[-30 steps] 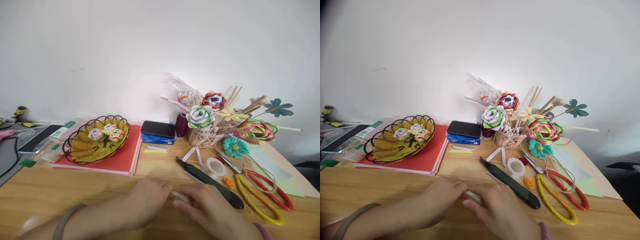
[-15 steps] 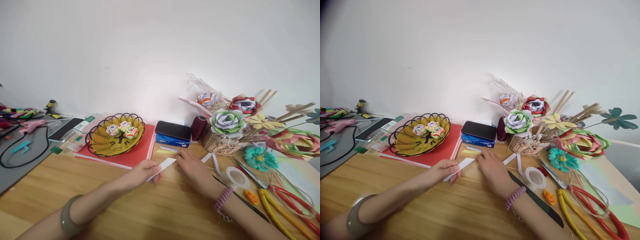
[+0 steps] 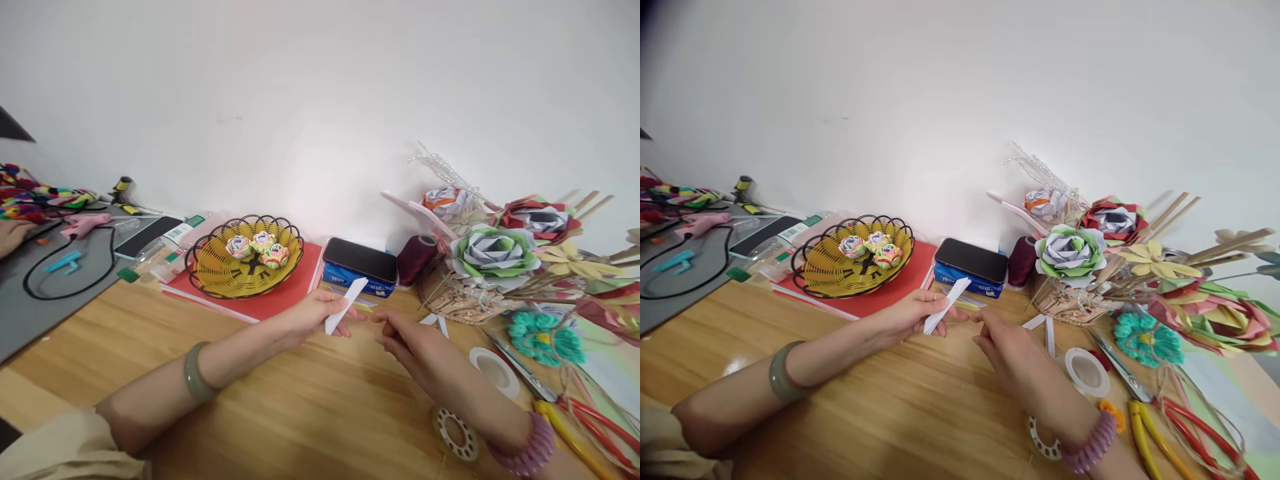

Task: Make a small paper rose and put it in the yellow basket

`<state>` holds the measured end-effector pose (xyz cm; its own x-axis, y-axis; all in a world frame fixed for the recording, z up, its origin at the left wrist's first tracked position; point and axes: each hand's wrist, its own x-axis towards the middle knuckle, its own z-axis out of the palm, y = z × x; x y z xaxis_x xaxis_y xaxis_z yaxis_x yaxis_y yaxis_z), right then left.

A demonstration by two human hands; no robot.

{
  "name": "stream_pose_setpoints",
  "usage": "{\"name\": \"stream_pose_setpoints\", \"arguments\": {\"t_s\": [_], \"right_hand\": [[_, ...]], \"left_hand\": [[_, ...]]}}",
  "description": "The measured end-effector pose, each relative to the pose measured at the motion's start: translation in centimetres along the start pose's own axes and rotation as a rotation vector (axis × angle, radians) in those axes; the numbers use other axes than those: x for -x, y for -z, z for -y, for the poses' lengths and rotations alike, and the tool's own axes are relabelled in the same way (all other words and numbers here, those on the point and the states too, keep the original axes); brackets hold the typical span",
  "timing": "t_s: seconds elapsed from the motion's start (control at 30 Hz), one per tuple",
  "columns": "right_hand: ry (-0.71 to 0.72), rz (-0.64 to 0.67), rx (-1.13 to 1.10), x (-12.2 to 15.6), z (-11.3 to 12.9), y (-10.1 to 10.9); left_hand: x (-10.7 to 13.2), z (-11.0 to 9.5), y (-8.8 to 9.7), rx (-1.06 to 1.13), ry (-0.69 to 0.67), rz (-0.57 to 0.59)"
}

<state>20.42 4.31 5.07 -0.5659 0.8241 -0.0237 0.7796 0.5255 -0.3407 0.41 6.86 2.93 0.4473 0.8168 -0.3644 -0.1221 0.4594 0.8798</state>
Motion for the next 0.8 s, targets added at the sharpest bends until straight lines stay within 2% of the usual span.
{"name": "stream_pose_setpoints", "arguments": {"t_s": [0.23, 0.47, 0.63, 0.8], "right_hand": [[0.108, -0.179, -0.025, 1.0, 0.6, 1.8], [0.038, -0.321, 0.16, 0.9, -0.1, 2.1], [0.039, -0.362, 0.122, 0.7, -0.4, 2.5], [0.004, -0.3, -0.116, 0.5, -0.6, 3.3]], "left_hand": [[-0.8, 0.2, -1.5, -0.035, 0.069, 0.119], [-0.9, 0.6, -2.0, -0.076, 0.143, 0.232], [-1.0, 0.9, -1.8, -0.151, 0.187, 0.383], [-0.2, 0.3, -2.0, -0.257, 0.201, 0.572]]}}
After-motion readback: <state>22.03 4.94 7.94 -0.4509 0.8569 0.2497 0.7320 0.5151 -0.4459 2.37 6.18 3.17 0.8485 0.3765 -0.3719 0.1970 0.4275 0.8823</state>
